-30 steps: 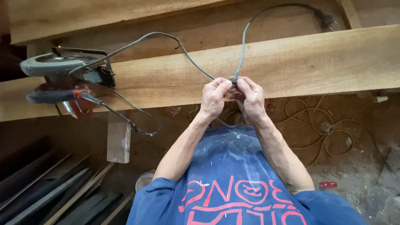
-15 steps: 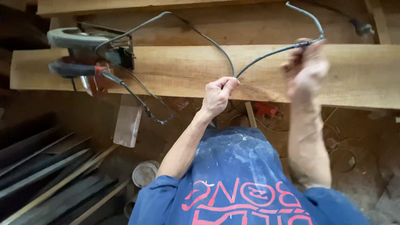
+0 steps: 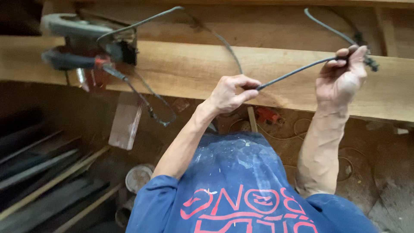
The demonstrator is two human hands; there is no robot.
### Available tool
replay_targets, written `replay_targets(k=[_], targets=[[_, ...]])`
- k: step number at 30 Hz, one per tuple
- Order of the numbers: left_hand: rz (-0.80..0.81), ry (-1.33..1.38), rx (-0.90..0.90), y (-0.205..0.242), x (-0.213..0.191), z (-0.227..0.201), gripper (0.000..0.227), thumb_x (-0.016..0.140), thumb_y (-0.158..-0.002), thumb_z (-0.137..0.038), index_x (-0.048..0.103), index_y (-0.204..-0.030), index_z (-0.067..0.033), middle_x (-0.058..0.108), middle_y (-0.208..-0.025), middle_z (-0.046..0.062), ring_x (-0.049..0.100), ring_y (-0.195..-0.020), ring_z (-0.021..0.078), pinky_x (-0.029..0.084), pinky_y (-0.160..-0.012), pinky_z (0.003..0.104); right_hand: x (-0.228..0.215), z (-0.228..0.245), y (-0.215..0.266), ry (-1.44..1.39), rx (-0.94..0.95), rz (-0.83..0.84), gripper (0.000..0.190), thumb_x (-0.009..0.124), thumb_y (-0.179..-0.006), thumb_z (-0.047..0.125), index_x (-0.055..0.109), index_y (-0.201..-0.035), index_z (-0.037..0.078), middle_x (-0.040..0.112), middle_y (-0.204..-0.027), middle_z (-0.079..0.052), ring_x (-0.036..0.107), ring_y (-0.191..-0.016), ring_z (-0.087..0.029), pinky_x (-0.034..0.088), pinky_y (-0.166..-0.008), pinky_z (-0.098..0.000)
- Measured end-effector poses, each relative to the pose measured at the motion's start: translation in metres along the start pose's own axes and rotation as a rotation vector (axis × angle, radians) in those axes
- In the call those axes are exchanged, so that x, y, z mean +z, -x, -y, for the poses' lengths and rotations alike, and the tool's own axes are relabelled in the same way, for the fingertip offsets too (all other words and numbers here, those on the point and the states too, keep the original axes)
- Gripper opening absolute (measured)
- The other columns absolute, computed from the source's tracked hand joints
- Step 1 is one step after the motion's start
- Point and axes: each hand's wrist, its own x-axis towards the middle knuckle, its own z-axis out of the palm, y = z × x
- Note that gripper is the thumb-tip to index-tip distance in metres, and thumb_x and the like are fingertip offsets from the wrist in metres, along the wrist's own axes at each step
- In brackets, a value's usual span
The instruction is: The person repairs a damaged electrical cord by stripping the outer insulation, twisting the internal wires together, and wrapping the connection with electrical tape. The person handles a power tool and a power strip during the process.
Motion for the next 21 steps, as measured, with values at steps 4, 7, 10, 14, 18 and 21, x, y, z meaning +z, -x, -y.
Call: replay_targets(k=[4, 7, 10, 14, 18, 21], targets=[[0.125, 0.36, -0.111, -0.006, 0.009, 0.003, 0.03, 0.073, -0.093, -0.009, 0.072, -0.122, -0.003, 0.075, -0.105, 0.005, 0.07, -0.099, 0.0142, 0.058, -0.091, 0.03, -0.027, 0.005, -0.008, -0.212, 0.113, -0.175, 0.02, 0.066, -0.107, 0.019, 0.07, -0.101, 0.0, 0.072, -0.094, -0.011, 0.067, -0.075, -0.015, 0.061, -0.071, -0.0237], [0.123, 0.544, -0.206, -0.016, 0.025, 0.005, 0.03, 0.071, -0.095, -0.008, 0.07, -0.124, -0.0017, 0.074, -0.105, 0.001, 0.066, -0.099, 0.0099, 0.056, -0.09, 0.027, -0.043, 0.011, -0.01, -0.255, 0.053, -0.256, 0.022, 0.065, -0.107, 0.019, 0.068, -0.098, 0.0, 0.072, -0.091, -0.011, 0.066, -0.074, -0.014, 0.063, -0.072, -0.0254], [-0.001, 0.502, -0.329, -0.031, 0.043, 0.004, 0.023, 0.068, -0.099, -0.009, 0.074, -0.12, -0.0008, 0.073, -0.095, 0.0, 0.062, -0.087, 0.009, 0.053, -0.078, 0.026, -0.035, 0.013, 0.006, -0.168, -0.038, -0.295, 0.026, 0.061, -0.107, 0.024, 0.068, -0.096, 0.002, 0.071, -0.089, -0.01, 0.067, -0.074, -0.016, 0.063, -0.072, -0.0277], [-0.063, 0.296, -0.359, -0.053, 0.07, -0.003, 0.018, 0.071, -0.098, -0.008, 0.079, -0.112, -0.0003, 0.074, -0.085, 0.002, 0.062, -0.077, 0.0092, 0.051, -0.07, 0.026, -0.001, -0.012, 0.055, 0.193, 0.136, -0.288, 0.038, 0.05, -0.101, 0.042, 0.068, -0.091, 0.009, 0.071, -0.084, -0.005, 0.07, -0.072, -0.014, 0.062, -0.066, -0.031], [0.023, 0.36, -0.26, -0.059, 0.088, -0.01, 0.017, 0.072, -0.096, -0.011, 0.077, -0.109, -0.0016, 0.079, -0.094, 0.004, 0.07, -0.085, 0.0073, 0.058, -0.078, 0.025, 0.003, -0.029, 0.088, 0.279, 0.141, -0.017, 0.023, 0.061, -0.104, 0.024, 0.069, -0.101, 0.002, 0.07, -0.094, -0.009, 0.07, -0.082, -0.017, 0.06, -0.077, -0.0323], [0.081, 0.196, -0.2, -0.055, 0.083, -0.015, 0.021, 0.077, -0.093, -0.014, 0.077, -0.111, -0.0028, 0.08, -0.095, 0.006, 0.07, -0.084, 0.0074, 0.058, -0.075, 0.025, -0.008, -0.026, 0.083, 0.203, 0.111, -0.021, 0.024, 0.063, -0.104, 0.023, 0.068, -0.1, 0.0, 0.07, -0.092, -0.009, 0.068, -0.077, -0.017, 0.059, -0.075, -0.0311]])
